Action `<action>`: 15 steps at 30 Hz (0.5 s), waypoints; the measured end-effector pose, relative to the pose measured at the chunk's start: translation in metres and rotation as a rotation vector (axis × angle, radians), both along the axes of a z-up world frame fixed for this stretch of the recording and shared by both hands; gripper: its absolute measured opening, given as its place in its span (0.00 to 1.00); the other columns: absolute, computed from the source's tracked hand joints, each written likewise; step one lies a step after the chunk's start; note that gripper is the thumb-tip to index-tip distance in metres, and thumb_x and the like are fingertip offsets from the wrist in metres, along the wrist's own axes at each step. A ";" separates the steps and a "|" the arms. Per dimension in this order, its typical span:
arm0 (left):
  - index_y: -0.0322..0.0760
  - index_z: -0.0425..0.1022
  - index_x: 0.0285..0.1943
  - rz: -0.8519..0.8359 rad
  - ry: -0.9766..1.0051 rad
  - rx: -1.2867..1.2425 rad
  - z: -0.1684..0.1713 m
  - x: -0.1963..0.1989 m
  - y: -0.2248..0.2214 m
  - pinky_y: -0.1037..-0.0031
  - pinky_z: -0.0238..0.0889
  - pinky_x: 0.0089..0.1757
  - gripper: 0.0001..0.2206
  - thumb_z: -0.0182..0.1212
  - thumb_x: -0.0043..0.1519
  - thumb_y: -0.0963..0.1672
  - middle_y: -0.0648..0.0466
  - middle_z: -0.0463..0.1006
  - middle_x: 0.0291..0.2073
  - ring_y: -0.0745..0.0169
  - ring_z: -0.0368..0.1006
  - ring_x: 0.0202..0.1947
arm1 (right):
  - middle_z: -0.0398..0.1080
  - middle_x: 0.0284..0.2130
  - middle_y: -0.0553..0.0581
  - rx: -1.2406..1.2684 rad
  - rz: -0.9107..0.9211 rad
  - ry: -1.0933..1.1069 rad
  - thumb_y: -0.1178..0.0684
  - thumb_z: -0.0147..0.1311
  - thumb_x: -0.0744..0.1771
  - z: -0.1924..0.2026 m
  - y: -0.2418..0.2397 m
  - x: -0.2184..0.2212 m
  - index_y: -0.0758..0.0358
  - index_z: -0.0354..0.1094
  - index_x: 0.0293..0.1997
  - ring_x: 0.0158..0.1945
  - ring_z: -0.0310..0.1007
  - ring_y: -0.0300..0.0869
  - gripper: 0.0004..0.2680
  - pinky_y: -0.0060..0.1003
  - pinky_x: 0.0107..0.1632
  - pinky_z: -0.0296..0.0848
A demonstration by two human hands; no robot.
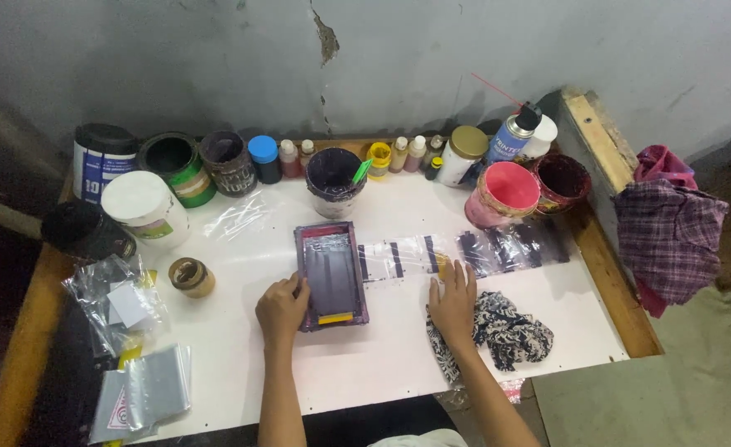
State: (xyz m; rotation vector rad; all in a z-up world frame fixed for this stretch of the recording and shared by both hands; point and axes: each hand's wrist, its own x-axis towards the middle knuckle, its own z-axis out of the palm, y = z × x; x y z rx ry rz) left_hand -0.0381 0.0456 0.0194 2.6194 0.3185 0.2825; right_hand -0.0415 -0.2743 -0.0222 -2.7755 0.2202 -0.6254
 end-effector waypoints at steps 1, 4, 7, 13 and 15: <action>0.43 0.84 0.47 -0.001 -0.001 0.000 -0.002 0.003 -0.001 0.73 0.74 0.37 0.11 0.61 0.64 0.49 0.54 0.83 0.28 0.63 0.80 0.31 | 0.68 0.60 0.64 0.000 -0.001 -0.001 0.48 0.52 0.69 -0.004 -0.001 0.001 0.63 0.67 0.64 0.71 0.57 0.57 0.17 0.51 0.70 0.60; 0.43 0.84 0.49 -0.046 0.010 0.039 -0.006 0.010 -0.005 0.76 0.74 0.36 0.12 0.60 0.65 0.50 0.55 0.83 0.28 0.66 0.79 0.31 | 0.66 0.61 0.61 -0.059 -0.010 -0.060 0.48 0.53 0.69 -0.016 -0.005 0.003 0.60 0.68 0.63 0.72 0.55 0.56 0.16 0.49 0.70 0.60; 0.43 0.83 0.48 -0.050 0.000 0.055 -0.008 0.015 -0.007 0.77 0.73 0.35 0.12 0.60 0.64 0.49 0.55 0.83 0.28 0.66 0.79 0.30 | 0.65 0.62 0.59 -0.117 -0.019 -0.073 0.46 0.53 0.69 -0.020 -0.006 0.004 0.59 0.68 0.63 0.72 0.54 0.54 0.16 0.47 0.70 0.60; 0.42 0.84 0.47 -0.059 0.028 0.069 -0.008 0.019 -0.009 0.76 0.73 0.35 0.12 0.60 0.64 0.49 0.54 0.83 0.27 0.66 0.79 0.30 | 0.63 0.62 0.59 -0.113 -0.001 -0.073 0.47 0.54 0.68 -0.023 -0.008 0.005 0.58 0.67 0.63 0.71 0.53 0.55 0.16 0.47 0.69 0.60; 0.41 0.83 0.49 -0.052 0.037 0.039 -0.004 0.016 -0.010 0.74 0.74 0.36 0.13 0.59 0.65 0.49 0.53 0.83 0.28 0.64 0.79 0.31 | 0.63 0.62 0.60 -0.112 0.008 -0.082 0.46 0.54 0.68 -0.025 -0.010 0.006 0.58 0.67 0.63 0.71 0.53 0.56 0.17 0.48 0.70 0.60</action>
